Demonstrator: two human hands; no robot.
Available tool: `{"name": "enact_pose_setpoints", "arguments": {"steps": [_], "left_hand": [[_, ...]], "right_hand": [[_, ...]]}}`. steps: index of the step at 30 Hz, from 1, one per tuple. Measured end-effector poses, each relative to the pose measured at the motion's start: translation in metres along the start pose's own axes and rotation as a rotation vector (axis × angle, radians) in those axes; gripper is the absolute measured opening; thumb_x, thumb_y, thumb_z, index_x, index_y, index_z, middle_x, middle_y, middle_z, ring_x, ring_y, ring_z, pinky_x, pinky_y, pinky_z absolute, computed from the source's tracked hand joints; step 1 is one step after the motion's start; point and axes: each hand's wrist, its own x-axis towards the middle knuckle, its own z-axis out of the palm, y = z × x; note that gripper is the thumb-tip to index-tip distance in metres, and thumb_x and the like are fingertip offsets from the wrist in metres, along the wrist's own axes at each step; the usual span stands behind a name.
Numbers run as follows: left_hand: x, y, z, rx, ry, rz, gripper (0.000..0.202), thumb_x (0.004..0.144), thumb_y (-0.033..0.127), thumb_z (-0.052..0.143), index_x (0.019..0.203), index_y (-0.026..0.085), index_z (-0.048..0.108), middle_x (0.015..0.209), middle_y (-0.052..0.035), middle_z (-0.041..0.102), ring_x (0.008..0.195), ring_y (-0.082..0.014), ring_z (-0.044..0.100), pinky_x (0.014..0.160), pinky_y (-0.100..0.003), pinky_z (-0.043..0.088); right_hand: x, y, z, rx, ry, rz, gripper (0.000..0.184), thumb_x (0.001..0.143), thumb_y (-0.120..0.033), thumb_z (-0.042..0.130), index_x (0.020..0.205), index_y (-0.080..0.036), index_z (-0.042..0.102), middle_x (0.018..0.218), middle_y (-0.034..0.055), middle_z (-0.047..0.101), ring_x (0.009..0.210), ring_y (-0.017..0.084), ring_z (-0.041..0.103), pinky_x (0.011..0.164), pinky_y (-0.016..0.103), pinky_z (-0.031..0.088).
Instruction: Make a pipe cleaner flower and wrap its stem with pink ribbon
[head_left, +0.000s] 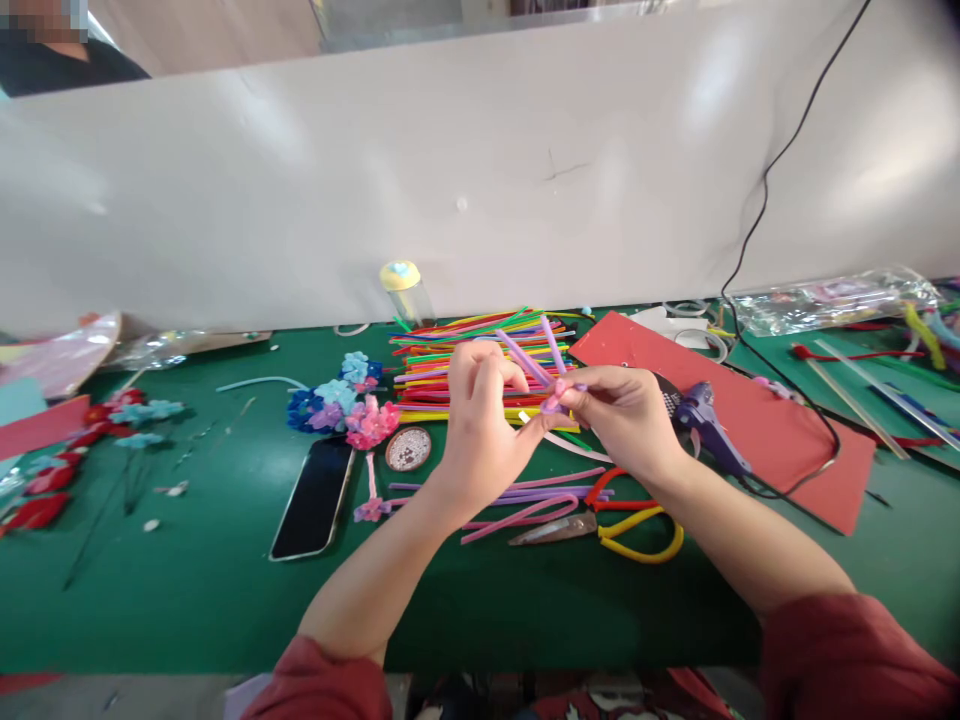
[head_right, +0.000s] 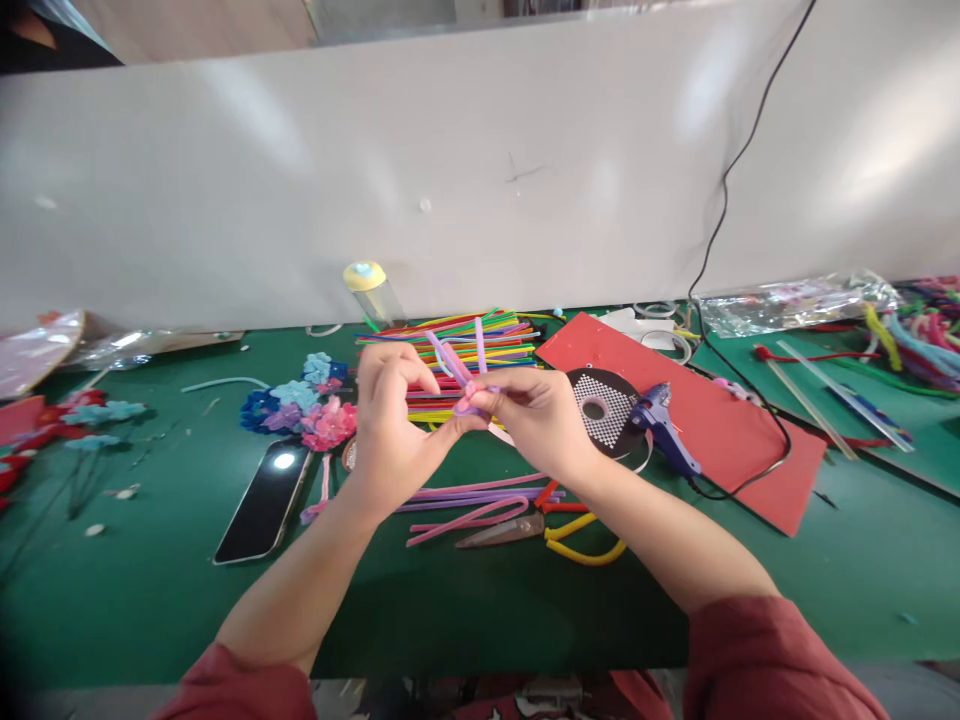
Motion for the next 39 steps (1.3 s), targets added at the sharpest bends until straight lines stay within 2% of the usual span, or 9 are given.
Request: {"name": "enact_pose_setpoints", "arguments": {"steps": [2,4,9,13,16,18,23,30,39], "left_hand": [[0.004,-0.006,-0.005,0.109,-0.039,0.158,0.031,0.071,0.035,0.066,0.092,0.019,0.048,0.099,-0.009,0.052,0.096,-0.0225,0.05,0.084,-0.04,0.043],[0.007,-0.011,-0.009,0.181,-0.18,0.32,0.036,0.076,0.03,0.062,0.106,0.018,0.047,0.11,-0.0125,0.053,0.109,-0.0259,0.047,0.093,-0.043,0.039],[0.007,-0.019,-0.006,0.266,-0.295,0.401,0.03,0.085,0.013,0.044,0.115,0.016,0.045,0.12,-0.0113,0.055,0.119,-0.0237,0.044,0.103,-0.046,0.03],[0.005,-0.02,0.002,0.127,-0.412,0.409,0.014,0.085,0.012,0.042,0.093,0.014,0.053,0.091,-0.0059,0.065,0.095,-0.0186,0.057,0.098,-0.042,0.036],[0.005,-0.02,0.003,0.026,-0.477,0.345,0.014,0.084,0.015,0.041,0.073,0.016,0.05,0.068,-0.0021,0.059,0.069,-0.0148,0.055,0.078,-0.031,0.047],[0.006,-0.021,0.003,0.003,-0.486,0.313,0.016,0.084,0.015,0.041,0.07,0.017,0.048,0.067,-0.0024,0.057,0.067,-0.0147,0.052,0.068,-0.027,0.048],[0.006,-0.022,-0.001,0.0,-0.471,0.362,0.014,0.083,0.011,0.038,0.077,0.016,0.05,0.074,-0.0046,0.059,0.074,-0.0166,0.054,0.071,-0.029,0.047],[0.01,-0.018,-0.005,-0.03,-0.608,0.312,0.018,0.085,0.011,0.038,0.07,0.016,0.047,0.068,-0.0021,0.056,0.067,-0.0141,0.052,0.066,-0.026,0.046],[0.0,-0.023,0.005,0.109,-0.402,0.336,0.014,0.087,0.014,0.037,0.078,0.015,0.048,0.075,-0.0058,0.056,0.073,-0.0172,0.051,0.072,-0.031,0.047]], "right_hand": [[0.001,0.0,-0.002,0.035,-0.034,0.018,0.007,0.071,-0.018,0.068,0.07,-0.023,0.072,0.061,-0.0029,0.069,0.053,0.006,0.06,0.051,0.017,0.051],[0.002,-0.001,-0.004,0.049,-0.077,0.033,0.007,0.07,-0.017,0.069,0.07,-0.023,0.072,0.061,-0.0032,0.069,0.053,0.006,0.059,0.05,0.016,0.05],[0.002,-0.004,-0.003,0.047,-0.171,0.079,0.007,0.068,-0.015,0.07,0.068,-0.022,0.072,0.057,-0.0029,0.067,0.05,0.006,0.056,0.05,0.018,0.049],[0.0,-0.004,-0.003,0.084,-0.271,0.169,0.003,0.07,-0.019,0.07,0.07,-0.02,0.073,0.057,-0.001,0.066,0.047,0.007,0.057,0.043,0.018,0.045],[-0.001,-0.005,-0.005,0.111,-0.334,0.219,0.009,0.075,-0.023,0.065,0.074,-0.018,0.072,0.06,0.0004,0.067,0.048,0.007,0.059,0.037,0.015,0.037],[-0.001,-0.007,-0.006,0.12,-0.376,0.229,0.016,0.08,-0.027,0.06,0.076,-0.016,0.071,0.06,0.0017,0.067,0.051,0.008,0.06,0.038,0.014,0.038],[-0.002,-0.013,-0.006,0.099,-0.373,0.225,0.019,0.082,-0.033,0.056,0.089,-0.015,0.06,0.066,0.0021,0.067,0.058,0.011,0.065,0.041,0.016,0.043],[-0.003,-0.017,-0.004,0.041,-0.34,0.276,0.025,0.078,-0.036,0.061,0.073,-0.016,0.046,0.058,-0.0005,0.064,0.05,0.011,0.064,0.039,0.015,0.041],[-0.005,-0.017,0.0,0.006,-0.271,0.251,0.023,0.07,-0.029,0.07,0.08,-0.015,0.055,0.068,-0.0005,0.062,0.048,0.005,0.054,0.04,0.016,0.041]]}}
